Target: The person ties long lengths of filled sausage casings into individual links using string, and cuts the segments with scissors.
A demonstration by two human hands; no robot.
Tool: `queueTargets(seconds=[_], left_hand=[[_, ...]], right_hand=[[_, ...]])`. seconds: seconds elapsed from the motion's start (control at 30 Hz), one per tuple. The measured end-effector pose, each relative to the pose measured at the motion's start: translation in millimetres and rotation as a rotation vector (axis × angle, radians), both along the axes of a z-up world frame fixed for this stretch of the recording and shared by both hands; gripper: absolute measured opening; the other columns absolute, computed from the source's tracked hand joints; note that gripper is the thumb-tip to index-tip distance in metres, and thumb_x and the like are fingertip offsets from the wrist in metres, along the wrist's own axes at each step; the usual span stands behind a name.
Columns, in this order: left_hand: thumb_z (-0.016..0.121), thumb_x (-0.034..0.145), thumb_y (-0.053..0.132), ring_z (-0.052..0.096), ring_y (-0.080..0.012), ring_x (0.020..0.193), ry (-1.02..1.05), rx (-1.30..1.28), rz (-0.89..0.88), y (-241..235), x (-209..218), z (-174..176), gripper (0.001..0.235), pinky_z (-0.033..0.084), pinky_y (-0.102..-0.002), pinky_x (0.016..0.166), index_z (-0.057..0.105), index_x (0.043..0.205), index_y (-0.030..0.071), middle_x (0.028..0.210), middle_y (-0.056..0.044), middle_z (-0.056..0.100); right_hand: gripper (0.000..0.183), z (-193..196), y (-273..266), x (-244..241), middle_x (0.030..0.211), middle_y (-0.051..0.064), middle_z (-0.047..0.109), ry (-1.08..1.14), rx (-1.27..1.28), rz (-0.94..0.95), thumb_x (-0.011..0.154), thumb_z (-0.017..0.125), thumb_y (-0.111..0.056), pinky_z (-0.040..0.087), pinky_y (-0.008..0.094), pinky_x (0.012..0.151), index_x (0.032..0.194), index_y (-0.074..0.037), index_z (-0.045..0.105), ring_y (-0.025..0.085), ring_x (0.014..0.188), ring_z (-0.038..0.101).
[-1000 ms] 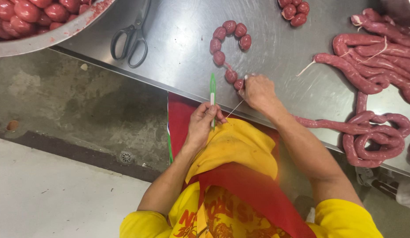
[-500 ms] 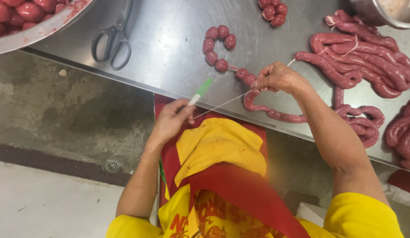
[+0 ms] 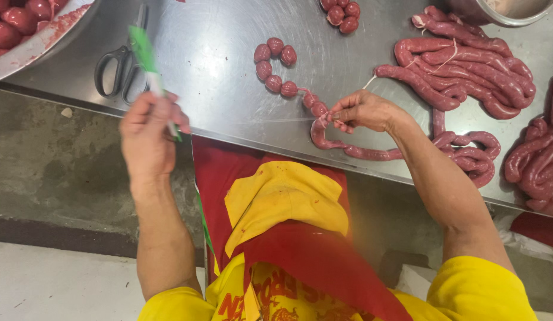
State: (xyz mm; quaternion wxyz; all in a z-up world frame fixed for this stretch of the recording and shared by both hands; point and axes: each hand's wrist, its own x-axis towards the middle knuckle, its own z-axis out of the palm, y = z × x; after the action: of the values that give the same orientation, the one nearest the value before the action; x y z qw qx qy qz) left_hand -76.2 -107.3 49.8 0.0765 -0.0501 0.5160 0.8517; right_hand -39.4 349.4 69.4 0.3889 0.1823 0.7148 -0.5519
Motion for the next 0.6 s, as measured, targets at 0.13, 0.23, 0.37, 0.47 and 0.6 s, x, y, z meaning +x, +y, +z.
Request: queueTargets(seconds=[0.13,0.23,0.37,0.47,0.6], left_hand=[[0.062,0.123,0.017,0.050,-0.0148,0.070,0.191,0.423,0.029,-1.1,3.2,30.3,0.024,0.043,-0.032,0.069,0.061,0.108,-0.002,0.080,-0.007,0.054],[0.060,0.119,0.022,0.052,-0.0171,0.064,0.326,0.482,-0.094,27.9,12.5,56.5,0.019,0.052,-0.038,0.076,0.063,0.114,0.005,0.075,-0.005,0.054],[0.056,0.117,0.023,0.045,-0.0130,0.061,0.237,0.574,-0.273,44.7,11.6,75.6,0.020,0.043,-0.030,0.063,0.061,0.113,0.004,0.075,-0.002,0.052],[0.052,0.121,0.024,0.037,-0.0078,0.054,0.263,0.578,-0.103,12.5,-5.3,77.5,0.024,0.032,-0.024,0.052,0.060,0.112,0.003,0.071,0.001,0.047],[0.052,0.120,0.023,0.030,-0.0057,0.048,0.294,0.467,-0.012,30.6,-4.1,66.0,0.021,0.023,-0.021,0.043,0.059,0.110,0.006,0.067,0.003,0.041]], right_hand=[[0.021,15.5,-26.4,2.7,0.086,0.014,0.070,0.248,0.267,0.335,0.100,0.059,-0.014,0.054,0.033,0.065,0.107,0.000,0.073,0.020,0.074,0.063],[0.022,30.8,-58.2,10.1,0.086,0.024,0.071,0.645,0.520,0.580,0.097,0.056,-0.016,0.052,0.047,0.068,0.108,-0.002,0.070,0.041,0.077,0.067],[0.024,31.5,-72.8,14.6,0.079,0.030,0.066,0.568,0.709,0.536,0.097,0.052,-0.018,0.048,0.057,0.073,0.109,-0.003,0.066,0.051,0.079,0.063],[0.023,15.1,-67.4,10.3,0.079,0.029,0.066,0.716,0.791,0.570,0.097,0.054,-0.020,0.049,0.058,0.075,0.108,-0.004,0.067,0.050,0.079,0.064],[0.022,-9.4,-71.4,12.9,0.080,0.027,0.067,0.760,0.775,0.472,0.097,0.054,-0.020,0.048,0.059,0.072,0.106,-0.005,0.067,0.050,0.077,0.064]])
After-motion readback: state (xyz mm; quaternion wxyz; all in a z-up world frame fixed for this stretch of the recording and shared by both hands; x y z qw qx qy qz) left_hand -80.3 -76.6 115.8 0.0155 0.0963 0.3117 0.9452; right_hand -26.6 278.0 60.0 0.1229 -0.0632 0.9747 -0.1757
